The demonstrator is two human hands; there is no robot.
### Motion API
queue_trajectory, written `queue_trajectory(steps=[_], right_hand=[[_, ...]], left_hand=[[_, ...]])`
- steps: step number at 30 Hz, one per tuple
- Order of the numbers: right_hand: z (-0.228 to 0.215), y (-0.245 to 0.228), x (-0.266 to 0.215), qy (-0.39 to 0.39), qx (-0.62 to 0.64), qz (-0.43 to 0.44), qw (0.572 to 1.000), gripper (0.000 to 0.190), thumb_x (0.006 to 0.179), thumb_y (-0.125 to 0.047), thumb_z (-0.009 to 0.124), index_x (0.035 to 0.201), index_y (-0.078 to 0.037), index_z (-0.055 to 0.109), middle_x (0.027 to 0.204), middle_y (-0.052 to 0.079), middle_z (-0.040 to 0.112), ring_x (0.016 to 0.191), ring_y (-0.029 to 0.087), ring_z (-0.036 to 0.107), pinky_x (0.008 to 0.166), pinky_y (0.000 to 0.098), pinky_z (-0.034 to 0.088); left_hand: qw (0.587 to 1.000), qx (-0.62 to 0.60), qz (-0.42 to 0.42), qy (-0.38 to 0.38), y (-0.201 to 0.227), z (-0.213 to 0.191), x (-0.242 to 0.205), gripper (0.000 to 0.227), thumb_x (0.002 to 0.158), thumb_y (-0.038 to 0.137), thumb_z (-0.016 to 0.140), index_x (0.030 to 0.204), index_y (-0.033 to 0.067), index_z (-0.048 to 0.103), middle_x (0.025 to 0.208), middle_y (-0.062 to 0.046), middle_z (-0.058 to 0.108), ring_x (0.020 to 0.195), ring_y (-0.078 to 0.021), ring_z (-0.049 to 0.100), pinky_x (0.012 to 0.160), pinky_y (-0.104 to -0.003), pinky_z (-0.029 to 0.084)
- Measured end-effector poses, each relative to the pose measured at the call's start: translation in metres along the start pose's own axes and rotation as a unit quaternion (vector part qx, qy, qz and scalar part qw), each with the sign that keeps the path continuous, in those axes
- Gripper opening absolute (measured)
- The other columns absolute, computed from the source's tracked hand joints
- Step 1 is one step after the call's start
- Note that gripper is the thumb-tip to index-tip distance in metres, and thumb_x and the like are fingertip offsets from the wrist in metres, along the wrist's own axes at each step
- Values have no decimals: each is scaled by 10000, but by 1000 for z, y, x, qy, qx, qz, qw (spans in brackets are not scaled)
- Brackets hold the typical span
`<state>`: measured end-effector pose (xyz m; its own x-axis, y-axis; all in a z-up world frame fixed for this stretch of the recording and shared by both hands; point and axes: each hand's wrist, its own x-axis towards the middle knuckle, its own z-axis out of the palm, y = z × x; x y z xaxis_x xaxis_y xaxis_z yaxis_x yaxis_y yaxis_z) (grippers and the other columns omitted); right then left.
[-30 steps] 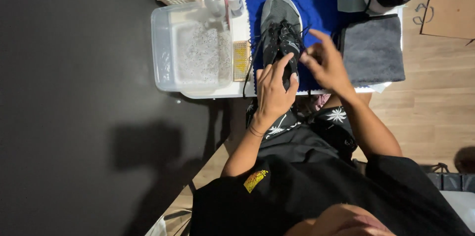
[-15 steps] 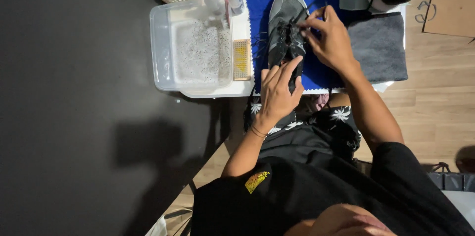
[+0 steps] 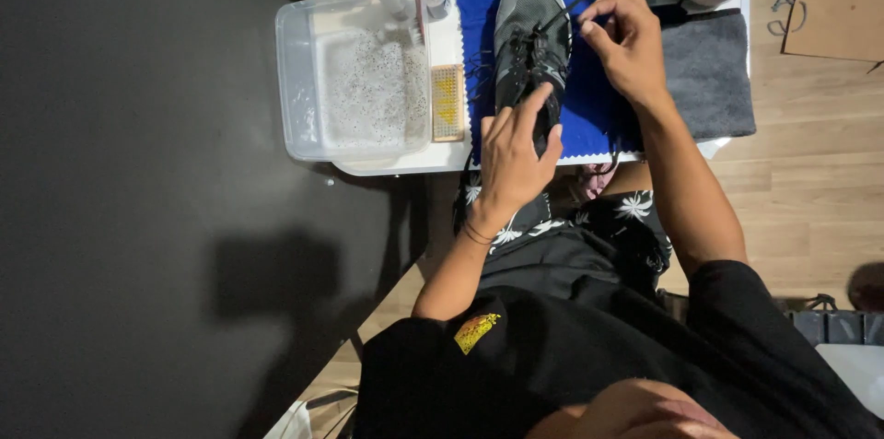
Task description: The person is threading shoelaces through the eyelets of a black sneaker on a service counter.
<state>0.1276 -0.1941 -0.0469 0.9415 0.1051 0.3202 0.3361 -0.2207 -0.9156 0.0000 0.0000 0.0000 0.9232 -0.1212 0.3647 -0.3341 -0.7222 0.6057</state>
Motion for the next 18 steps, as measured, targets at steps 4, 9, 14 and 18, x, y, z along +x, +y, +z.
queue_trajectory(steps=[4, 9, 14, 18], right_hand=[[-3, -20, -2, 25, -1, -44, 999, 67, 1104, -46, 621, 1135, 1, 658, 1075, 94, 574, 912, 159, 498, 824, 285, 400], [-17, -112, -19, -7, 21, -49, 999, 140, 1150, -33, 558, 1249, 64, 577, 1122, 179, 622, 1030, 245, 631, 937, 338, 516], [-34, -195, -54, -123, -45, -31, 991, 188, 1036, -98, 667, 1177, 27, 670, 1120, 167, 703, 951, 216, 669, 850, 303, 539], [-51, -225, -63, -306, 23, -154, 939, 146, 933, -137, 652, 1022, -39, 713, 856, 62, 738, 702, 174, 691, 668, 286, 546]], left_hand=[[992, -116, -24, 33, 2, -13, 9, 617, 972, 366, 726, 1466, 103, 465, 1110, -8, 661, 711, -165, 554, 872, -355, 543], [984, -143, 15, 103, 13, -40, 39, 379, 1068, 136, 622, 1435, 105, 532, 1337, -79, 587, 1080, -209, 606, 998, -341, 553], [977, -135, 158, 52, 5, -29, 51, 839, 976, -50, 765, 1631, 221, 316, 1655, -18, 445, 1527, -267, 500, 1334, -476, 463], [919, -276, 272, -76, 17, -63, 52, 400, 942, 161, 708, 1315, 151, 565, 1011, 18, 660, 986, -196, 628, 1000, -394, 429]])
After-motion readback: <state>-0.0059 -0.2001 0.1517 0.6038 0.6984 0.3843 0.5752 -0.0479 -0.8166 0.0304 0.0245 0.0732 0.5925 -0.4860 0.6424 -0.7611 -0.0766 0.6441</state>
